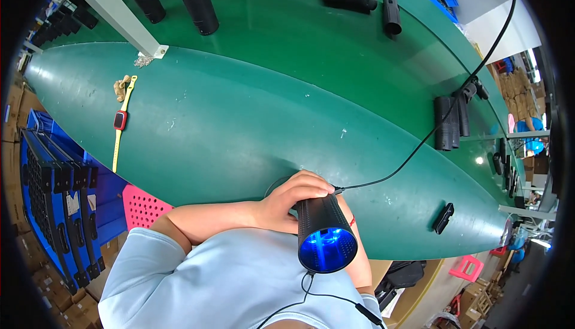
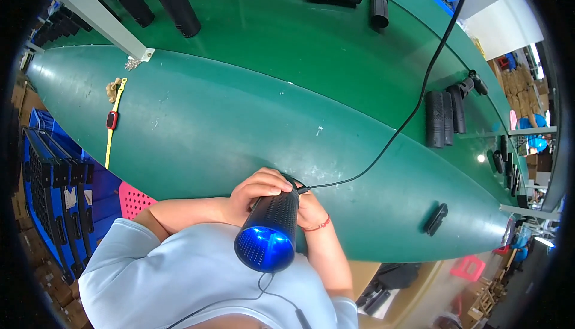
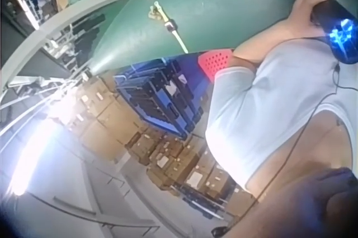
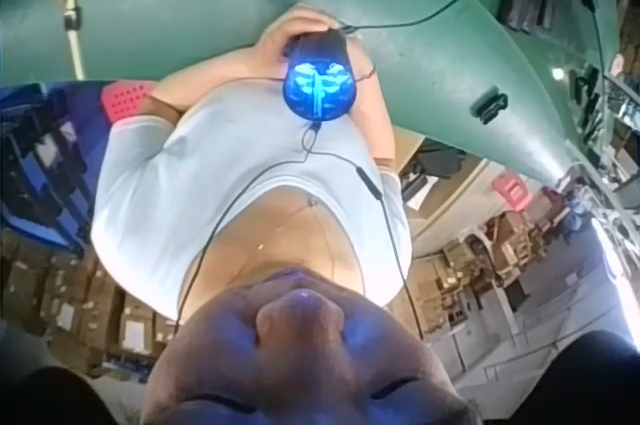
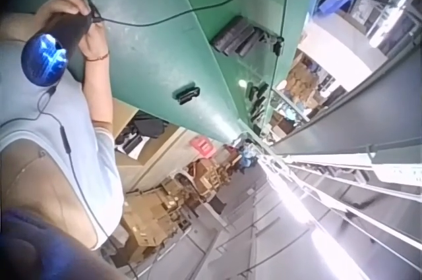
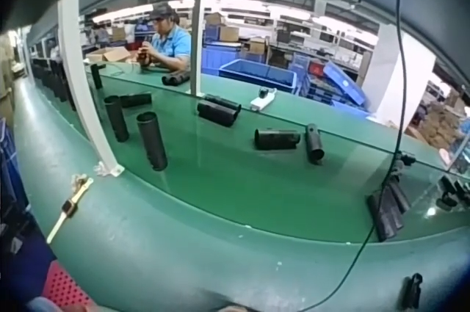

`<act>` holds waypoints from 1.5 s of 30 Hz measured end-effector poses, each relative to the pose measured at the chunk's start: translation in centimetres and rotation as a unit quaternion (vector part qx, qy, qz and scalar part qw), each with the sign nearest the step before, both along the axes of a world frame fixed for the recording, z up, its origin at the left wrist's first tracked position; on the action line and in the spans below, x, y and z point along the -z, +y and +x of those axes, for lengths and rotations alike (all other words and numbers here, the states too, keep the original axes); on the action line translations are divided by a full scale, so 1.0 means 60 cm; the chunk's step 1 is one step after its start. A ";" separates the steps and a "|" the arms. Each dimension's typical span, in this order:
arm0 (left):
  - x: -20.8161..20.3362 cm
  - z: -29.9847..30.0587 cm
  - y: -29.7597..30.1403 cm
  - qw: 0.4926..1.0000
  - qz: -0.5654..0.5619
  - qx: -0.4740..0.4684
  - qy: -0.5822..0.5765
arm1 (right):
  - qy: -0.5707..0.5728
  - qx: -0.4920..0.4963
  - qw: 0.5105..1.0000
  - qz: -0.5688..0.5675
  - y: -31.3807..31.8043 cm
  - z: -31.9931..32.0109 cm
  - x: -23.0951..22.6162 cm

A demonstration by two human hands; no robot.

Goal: Testing cylindrical speakers by plugging them into a wire and placing them over a multi-colored light-emitting base to check for functionality.

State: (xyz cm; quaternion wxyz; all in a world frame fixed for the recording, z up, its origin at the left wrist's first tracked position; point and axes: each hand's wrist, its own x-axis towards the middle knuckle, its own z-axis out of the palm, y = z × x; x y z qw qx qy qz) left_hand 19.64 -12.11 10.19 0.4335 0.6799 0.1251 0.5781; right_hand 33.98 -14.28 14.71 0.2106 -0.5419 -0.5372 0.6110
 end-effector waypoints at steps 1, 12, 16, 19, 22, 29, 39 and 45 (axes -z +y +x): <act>0.000 0.000 -0.001 1.000 -0.003 0.001 -0.002 | 0.006 0.011 1.000 0.006 0.000 -0.004 -0.007; -0.010 0.003 -0.002 1.000 0.005 0.007 -0.012 | 0.636 0.146 0.725 -0.221 -0.003 0.016 0.110; -0.006 0.002 -0.005 1.000 0.008 -0.010 -0.001 | 0.581 0.144 0.770 -0.222 0.000 0.014 0.101; -0.007 0.004 -0.006 1.000 0.012 -0.017 -0.005 | 0.523 0.151 0.811 -0.216 -0.005 0.018 0.094; -0.008 0.003 -0.005 0.999 0.024 -0.032 -0.023 | 0.462 0.159 0.847 -0.209 -0.011 0.019 0.084; -0.005 0.002 -0.009 0.999 0.008 -0.001 -0.041 | 0.490 0.109 0.848 -0.172 -0.010 0.012 0.074; -0.005 -0.006 -0.014 0.999 0.016 0.032 -0.012 | 0.416 -0.005 0.909 -0.023 -0.022 0.020 0.131; -0.013 -0.006 -0.015 0.999 -0.018 0.021 -0.028 | 0.421 0.113 0.897 -0.074 -0.025 0.003 0.048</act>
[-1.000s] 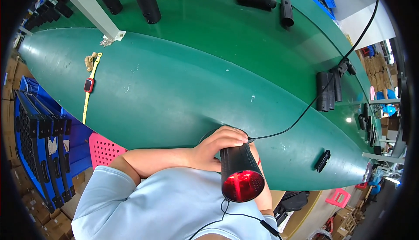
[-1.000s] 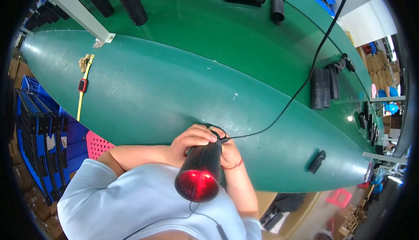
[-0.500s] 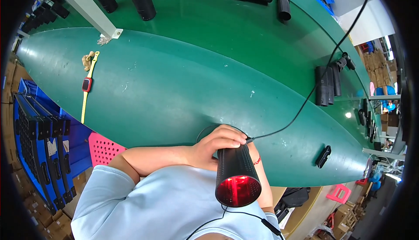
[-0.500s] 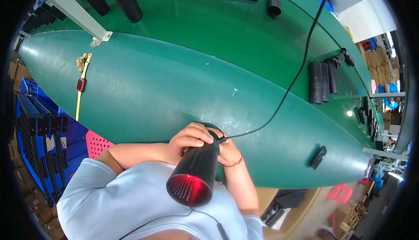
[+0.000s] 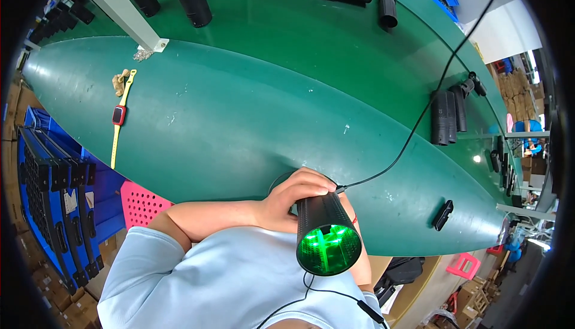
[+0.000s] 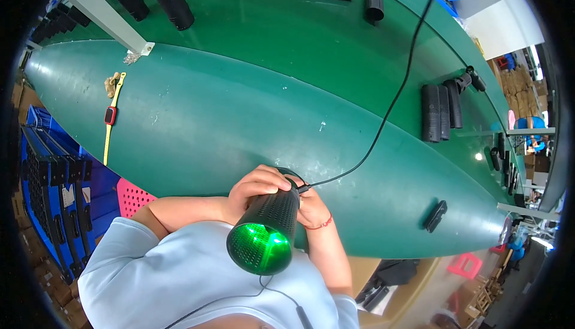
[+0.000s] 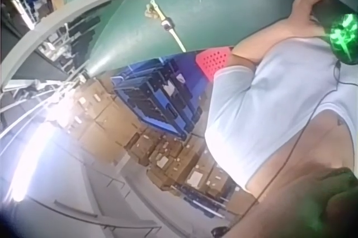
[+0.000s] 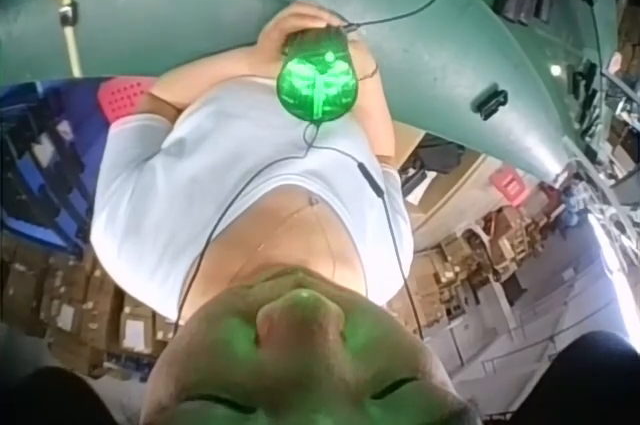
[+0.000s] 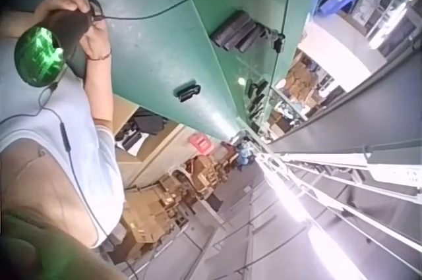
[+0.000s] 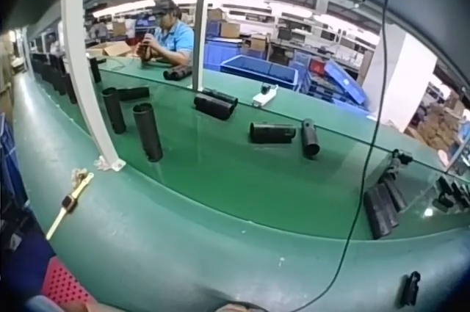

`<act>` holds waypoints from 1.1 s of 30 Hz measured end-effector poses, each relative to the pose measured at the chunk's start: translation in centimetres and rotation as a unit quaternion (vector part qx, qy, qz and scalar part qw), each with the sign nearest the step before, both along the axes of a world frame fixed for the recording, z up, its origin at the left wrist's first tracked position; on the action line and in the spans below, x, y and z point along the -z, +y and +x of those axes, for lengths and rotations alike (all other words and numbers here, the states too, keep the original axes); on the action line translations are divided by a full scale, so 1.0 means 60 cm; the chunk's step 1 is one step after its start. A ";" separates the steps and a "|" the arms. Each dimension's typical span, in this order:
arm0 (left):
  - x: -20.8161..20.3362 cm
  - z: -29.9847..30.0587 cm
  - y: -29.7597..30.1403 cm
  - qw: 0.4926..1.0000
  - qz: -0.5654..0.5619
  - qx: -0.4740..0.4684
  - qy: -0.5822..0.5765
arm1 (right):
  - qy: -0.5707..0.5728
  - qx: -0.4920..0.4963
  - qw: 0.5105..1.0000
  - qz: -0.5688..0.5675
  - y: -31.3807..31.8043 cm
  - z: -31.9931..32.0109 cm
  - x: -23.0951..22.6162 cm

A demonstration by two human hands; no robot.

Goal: Testing cylindrical speakers by plugging them into a wire and placing them over a multi-colored light-emitting base to check for functionality.

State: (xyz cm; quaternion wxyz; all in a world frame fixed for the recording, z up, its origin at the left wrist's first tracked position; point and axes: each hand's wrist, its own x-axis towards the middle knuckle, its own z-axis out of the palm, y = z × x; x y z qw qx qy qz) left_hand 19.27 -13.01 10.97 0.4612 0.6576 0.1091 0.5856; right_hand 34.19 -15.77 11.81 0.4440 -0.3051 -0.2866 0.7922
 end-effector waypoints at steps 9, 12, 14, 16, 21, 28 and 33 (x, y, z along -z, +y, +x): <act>0.010 0.009 0.013 0.998 0.029 0.020 0.055 | -0.001 0.034 0.998 -0.052 -0.017 0.029 0.080; -0.004 0.005 0.012 0.990 -0.033 0.031 0.130 | 0.015 0.038 0.992 -0.119 -0.010 0.031 0.071; -0.003 0.003 0.014 0.989 -0.031 0.042 0.139 | 0.025 0.045 0.986 -0.160 -0.005 0.035 0.064; 0.001 -0.001 0.018 0.985 -0.033 0.050 0.159 | 0.038 0.050 0.977 -0.202 -0.001 0.037 0.057; 0.020 0.001 0.027 0.987 0.037 0.034 0.155 | 0.148 0.060 0.974 -0.158 -0.005 0.026 0.034; 0.022 0.008 0.024 0.988 0.074 0.010 0.133 | 0.148 0.001 0.983 -0.112 0.005 0.033 0.049; 0.025 0.006 0.023 0.990 0.072 0.015 0.121 | 0.125 0.005 0.988 -0.095 0.003 0.031 0.050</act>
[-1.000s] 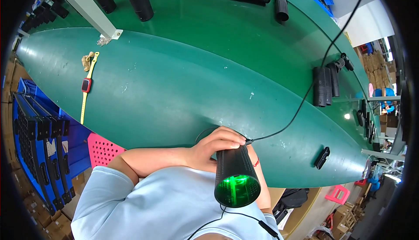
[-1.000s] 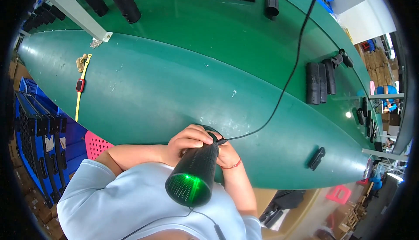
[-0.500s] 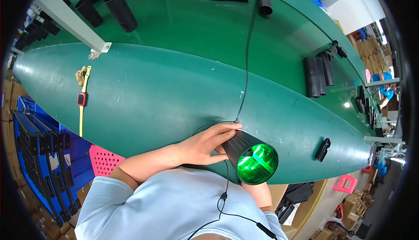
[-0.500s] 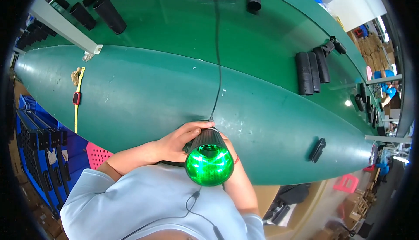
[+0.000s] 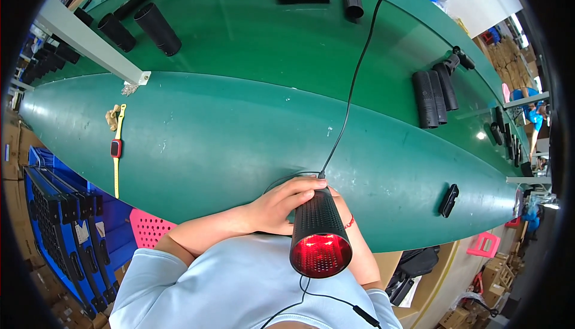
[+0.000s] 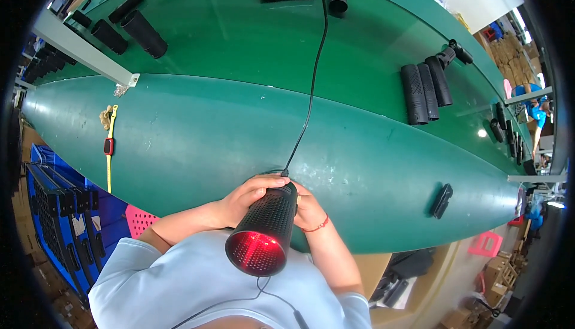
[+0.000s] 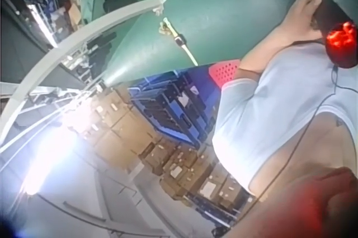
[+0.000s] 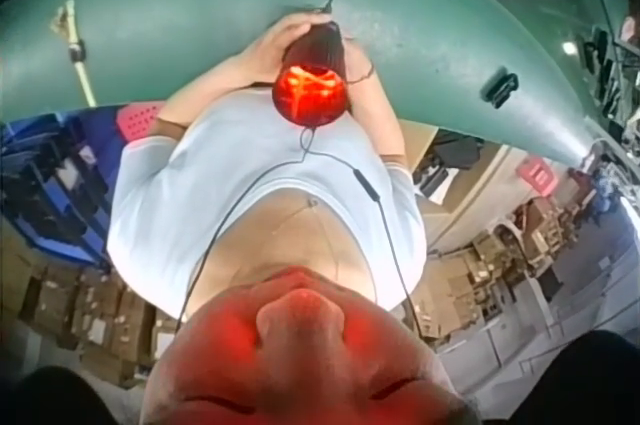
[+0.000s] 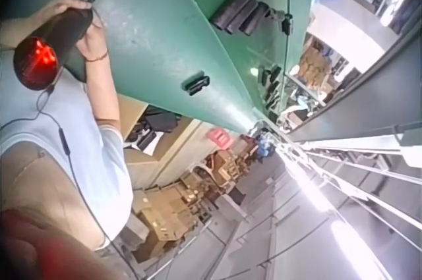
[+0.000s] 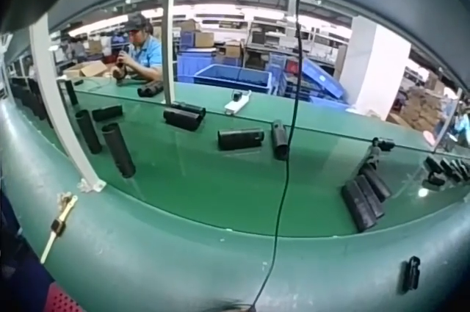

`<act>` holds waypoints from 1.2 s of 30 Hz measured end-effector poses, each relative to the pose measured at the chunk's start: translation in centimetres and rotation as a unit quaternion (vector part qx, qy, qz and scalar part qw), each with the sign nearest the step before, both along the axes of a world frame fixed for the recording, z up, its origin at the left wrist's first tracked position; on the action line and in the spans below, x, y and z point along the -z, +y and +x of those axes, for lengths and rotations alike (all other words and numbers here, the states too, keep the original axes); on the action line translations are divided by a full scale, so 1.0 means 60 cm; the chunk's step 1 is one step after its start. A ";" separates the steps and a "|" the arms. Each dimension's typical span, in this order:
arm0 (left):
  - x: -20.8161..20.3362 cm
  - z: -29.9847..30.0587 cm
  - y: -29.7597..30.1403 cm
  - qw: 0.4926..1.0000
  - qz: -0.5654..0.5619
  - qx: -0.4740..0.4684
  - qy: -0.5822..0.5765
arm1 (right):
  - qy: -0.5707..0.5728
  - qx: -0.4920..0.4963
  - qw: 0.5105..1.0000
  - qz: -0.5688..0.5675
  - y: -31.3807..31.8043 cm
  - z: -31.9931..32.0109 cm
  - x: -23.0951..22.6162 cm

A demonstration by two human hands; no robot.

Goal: Testing cylindrical speakers by plugging them into a wire and placing them over a multi-colored light-emitting base to check for functionality.

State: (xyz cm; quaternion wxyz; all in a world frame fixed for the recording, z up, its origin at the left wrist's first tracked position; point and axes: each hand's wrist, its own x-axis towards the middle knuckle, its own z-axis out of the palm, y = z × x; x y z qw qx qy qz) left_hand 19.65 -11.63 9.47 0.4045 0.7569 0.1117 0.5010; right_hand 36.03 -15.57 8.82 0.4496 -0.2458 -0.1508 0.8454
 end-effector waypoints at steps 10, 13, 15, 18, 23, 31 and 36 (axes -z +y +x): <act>-0.008 -0.002 0.001 0.999 0.028 -0.006 0.017 | 0.006 0.001 1.000 0.012 -0.002 -0.003 0.001; -0.007 -0.003 0.003 1.000 0.014 -0.005 0.016 | -0.036 -0.002 0.999 0.008 0.001 -0.005 0.005; -0.010 -0.005 0.002 1.000 0.018 -0.006 0.014 | -0.076 0.007 0.997 -0.004 0.004 -0.015 -0.008; -0.013 -0.007 -0.005 0.986 -0.142 0.025 -0.080 | -0.145 0.007 0.989 0.005 0.008 -0.013 -0.021; -0.011 -0.006 -0.010 0.906 -0.354 0.081 -0.215 | -0.337 0.186 0.919 0.084 -0.010 0.009 -0.039; -0.005 -0.010 -0.011 0.766 -0.549 0.163 -0.292 | -0.243 0.216 0.922 0.211 -0.010 -0.014 -0.091; -0.021 -0.020 -0.007 0.788 -0.546 0.115 -0.259 | -0.194 0.176 0.937 0.232 -0.030 -0.020 -0.101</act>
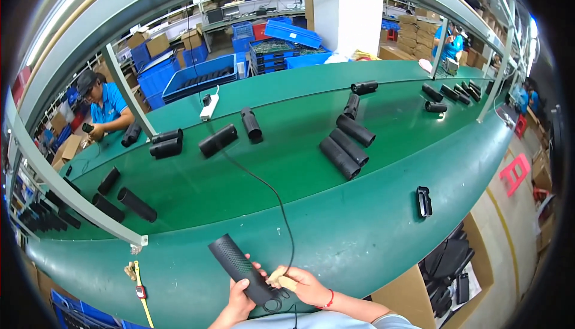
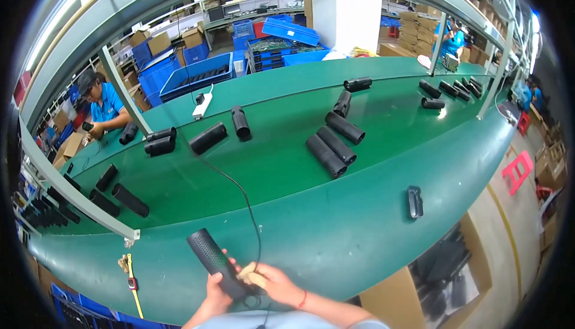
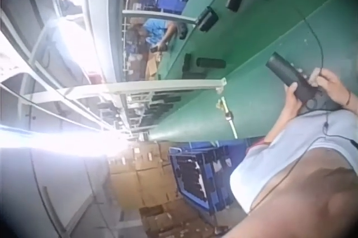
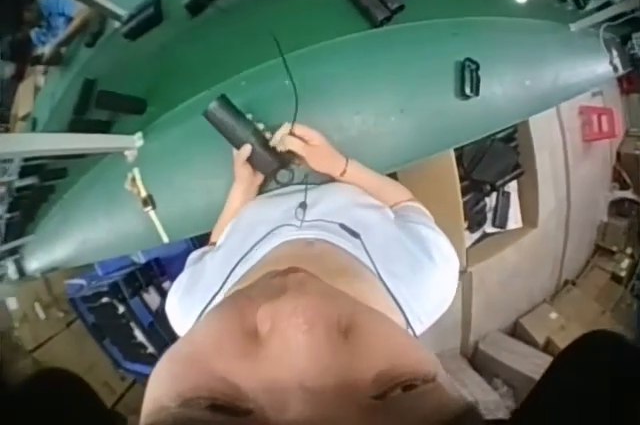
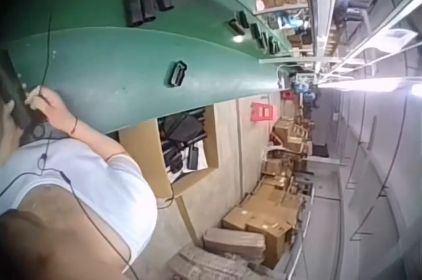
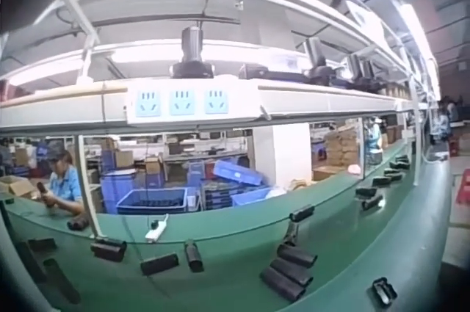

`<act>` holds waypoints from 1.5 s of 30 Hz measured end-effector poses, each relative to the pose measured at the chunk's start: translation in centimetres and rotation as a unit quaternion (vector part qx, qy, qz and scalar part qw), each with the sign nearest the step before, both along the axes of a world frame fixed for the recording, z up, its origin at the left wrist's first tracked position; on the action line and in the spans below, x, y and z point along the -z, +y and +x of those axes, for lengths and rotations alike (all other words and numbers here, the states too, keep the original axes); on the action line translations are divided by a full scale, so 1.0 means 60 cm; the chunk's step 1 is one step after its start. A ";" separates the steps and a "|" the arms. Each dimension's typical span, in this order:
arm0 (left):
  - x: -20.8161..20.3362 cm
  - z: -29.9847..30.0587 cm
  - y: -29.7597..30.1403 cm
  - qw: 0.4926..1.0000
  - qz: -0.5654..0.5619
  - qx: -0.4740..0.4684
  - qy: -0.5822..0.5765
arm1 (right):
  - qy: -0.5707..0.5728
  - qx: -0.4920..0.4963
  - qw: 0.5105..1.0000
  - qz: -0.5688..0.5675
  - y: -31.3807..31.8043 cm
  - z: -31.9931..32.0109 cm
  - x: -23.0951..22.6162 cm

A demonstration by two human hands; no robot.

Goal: Testing cylindrical speakers by plugging them into a wire and placing them over a multi-colored light-emitting base to check for functionality.

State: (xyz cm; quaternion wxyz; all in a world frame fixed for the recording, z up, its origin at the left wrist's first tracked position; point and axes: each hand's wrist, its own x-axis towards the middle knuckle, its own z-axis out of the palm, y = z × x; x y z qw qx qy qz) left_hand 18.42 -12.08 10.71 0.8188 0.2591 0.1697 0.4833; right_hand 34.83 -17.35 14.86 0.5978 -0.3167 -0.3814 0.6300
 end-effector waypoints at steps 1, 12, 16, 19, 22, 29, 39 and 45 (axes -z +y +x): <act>-0.002 -0.004 0.002 1.000 0.019 0.008 -0.005 | 0.038 0.016 0.999 -0.018 -0.004 0.001 -0.001; -0.032 -0.003 0.002 0.995 0.001 -0.085 0.048 | -0.343 0.058 0.930 0.116 -0.006 0.012 -0.035; -0.043 0.000 0.008 0.998 0.006 -0.013 0.059 | -0.379 0.031 0.898 0.221 0.000 0.006 -0.015; -0.047 -0.010 0.038 0.995 0.012 0.053 0.083 | -0.413 0.108 0.852 0.303 0.001 0.030 -0.007; -0.066 -0.049 0.124 0.981 0.028 -0.041 0.186 | -0.239 0.245 0.934 0.107 -0.003 0.083 -0.015; -0.051 -0.097 0.362 0.784 0.207 -0.408 0.420 | -0.150 0.126 0.979 -0.056 0.070 0.154 0.043; 0.012 -0.089 0.433 0.525 0.220 -0.607 0.555 | -0.171 0.050 0.984 -0.019 0.058 0.150 0.082; -0.056 0.185 0.305 0.502 0.528 -0.438 0.526 | -0.335 0.066 0.939 0.044 0.051 0.149 0.078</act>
